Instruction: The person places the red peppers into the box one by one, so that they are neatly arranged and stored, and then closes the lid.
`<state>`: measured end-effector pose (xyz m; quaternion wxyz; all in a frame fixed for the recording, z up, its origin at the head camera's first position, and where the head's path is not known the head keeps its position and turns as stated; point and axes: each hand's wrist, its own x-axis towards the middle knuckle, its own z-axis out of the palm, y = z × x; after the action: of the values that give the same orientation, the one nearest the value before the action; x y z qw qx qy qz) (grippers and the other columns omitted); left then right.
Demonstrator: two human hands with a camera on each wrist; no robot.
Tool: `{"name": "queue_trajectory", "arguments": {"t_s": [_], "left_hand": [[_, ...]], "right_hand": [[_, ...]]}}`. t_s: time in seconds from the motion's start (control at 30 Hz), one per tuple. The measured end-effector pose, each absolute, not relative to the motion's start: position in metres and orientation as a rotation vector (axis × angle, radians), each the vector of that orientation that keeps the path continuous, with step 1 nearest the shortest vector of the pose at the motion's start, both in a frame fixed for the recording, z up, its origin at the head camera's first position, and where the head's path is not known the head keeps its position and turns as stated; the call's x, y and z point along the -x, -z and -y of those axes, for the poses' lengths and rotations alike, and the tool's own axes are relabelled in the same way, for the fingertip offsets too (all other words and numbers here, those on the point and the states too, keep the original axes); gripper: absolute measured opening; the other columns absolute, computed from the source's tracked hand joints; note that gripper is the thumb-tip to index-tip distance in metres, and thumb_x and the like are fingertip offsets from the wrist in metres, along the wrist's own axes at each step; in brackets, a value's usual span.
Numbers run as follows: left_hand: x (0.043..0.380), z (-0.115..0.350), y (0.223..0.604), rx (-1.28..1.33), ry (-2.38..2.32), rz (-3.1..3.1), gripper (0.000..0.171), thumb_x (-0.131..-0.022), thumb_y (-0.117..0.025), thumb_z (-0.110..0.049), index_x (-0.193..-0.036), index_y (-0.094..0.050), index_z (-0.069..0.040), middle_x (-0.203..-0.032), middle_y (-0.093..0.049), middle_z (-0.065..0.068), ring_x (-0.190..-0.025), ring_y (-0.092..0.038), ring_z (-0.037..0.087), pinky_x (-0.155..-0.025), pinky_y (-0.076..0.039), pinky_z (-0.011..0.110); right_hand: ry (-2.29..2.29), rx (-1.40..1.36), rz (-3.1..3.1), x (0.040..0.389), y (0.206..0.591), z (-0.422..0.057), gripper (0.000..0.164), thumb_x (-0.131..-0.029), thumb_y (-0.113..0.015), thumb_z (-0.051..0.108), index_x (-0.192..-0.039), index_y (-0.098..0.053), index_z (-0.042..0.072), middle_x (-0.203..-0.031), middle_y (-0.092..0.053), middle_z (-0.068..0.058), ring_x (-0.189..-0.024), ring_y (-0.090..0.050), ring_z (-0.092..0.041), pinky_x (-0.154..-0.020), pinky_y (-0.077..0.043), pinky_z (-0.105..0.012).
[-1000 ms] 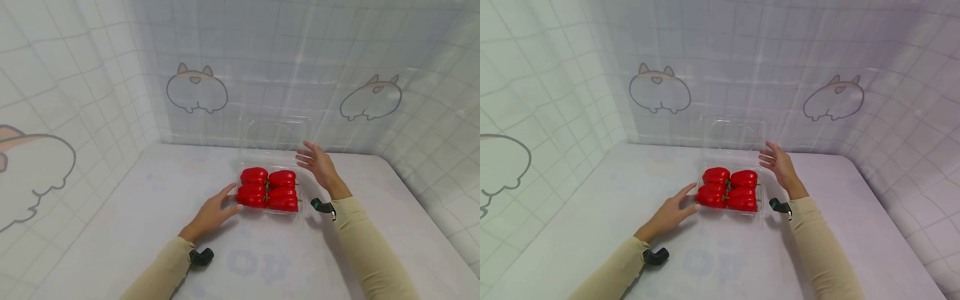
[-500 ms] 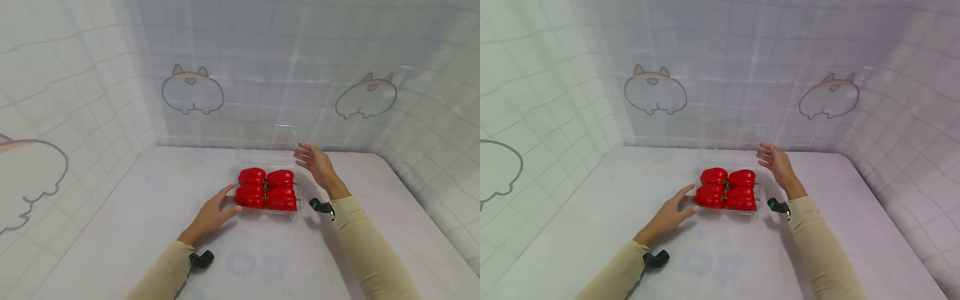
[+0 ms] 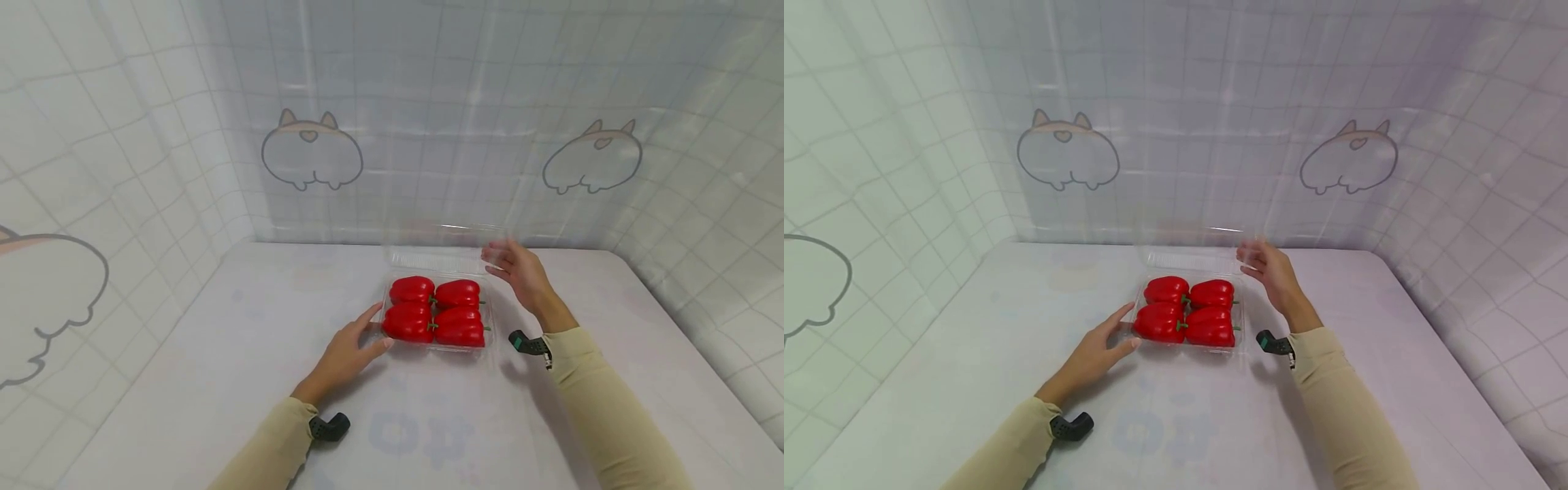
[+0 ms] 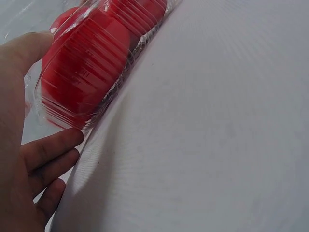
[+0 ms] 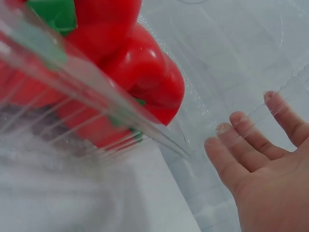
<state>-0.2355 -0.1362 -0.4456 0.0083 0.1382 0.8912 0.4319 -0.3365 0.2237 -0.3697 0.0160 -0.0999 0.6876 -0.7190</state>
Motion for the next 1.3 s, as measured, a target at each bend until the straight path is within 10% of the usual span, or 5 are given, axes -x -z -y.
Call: {"name": "queue_trajectory", "arguments": {"t_s": [0.2,0.63,1.3], "left_hand": [[0.235,0.138,0.447,-0.434,-1.356,-2.799,0.074,-0.091,-0.065,-0.056,-0.156,-0.032,-0.041,-0.134,-0.063,0.000,-0.134,-0.048,0.028,-0.104,-0.040,0.064],[0.234,0.136,0.445,-0.449,-1.340,-2.798,0.075,-0.092,-0.065,-0.054,-0.157,-0.032,-0.038,-0.133,-0.063,-0.001,-0.133,-0.048,0.027,-0.106,-0.038,0.062],[0.236,0.133,0.444,-0.452,-1.324,-2.803,0.076,-0.092,-0.064,-0.055,-0.157,-0.027,-0.043,-0.137,-0.060,-0.001,-0.135,-0.046,0.026,-0.106,-0.038,0.062]], "right_hand": [[2.203,0.305,-2.221,0.333,0.369,-0.218,0.049,-0.110,-0.032,0.040,-0.132,-0.050,0.001,-0.136,-0.050,-0.026,-0.130,-0.049,-0.036,-0.112,-0.037,-0.048],[1.885,0.384,-2.377,0.317,0.337,-0.218,0.075,-0.105,-0.034,0.055,-0.141,-0.042,-0.010,-0.141,-0.044,-0.026,-0.132,-0.041,-0.042,-0.116,-0.027,-0.057],[1.725,0.625,-2.705,0.275,0.338,-0.216,0.038,-0.106,-0.049,0.033,-0.113,-0.065,-0.001,-0.143,-0.055,-0.013,-0.133,-0.046,-0.031,-0.108,-0.037,-0.059]]}}
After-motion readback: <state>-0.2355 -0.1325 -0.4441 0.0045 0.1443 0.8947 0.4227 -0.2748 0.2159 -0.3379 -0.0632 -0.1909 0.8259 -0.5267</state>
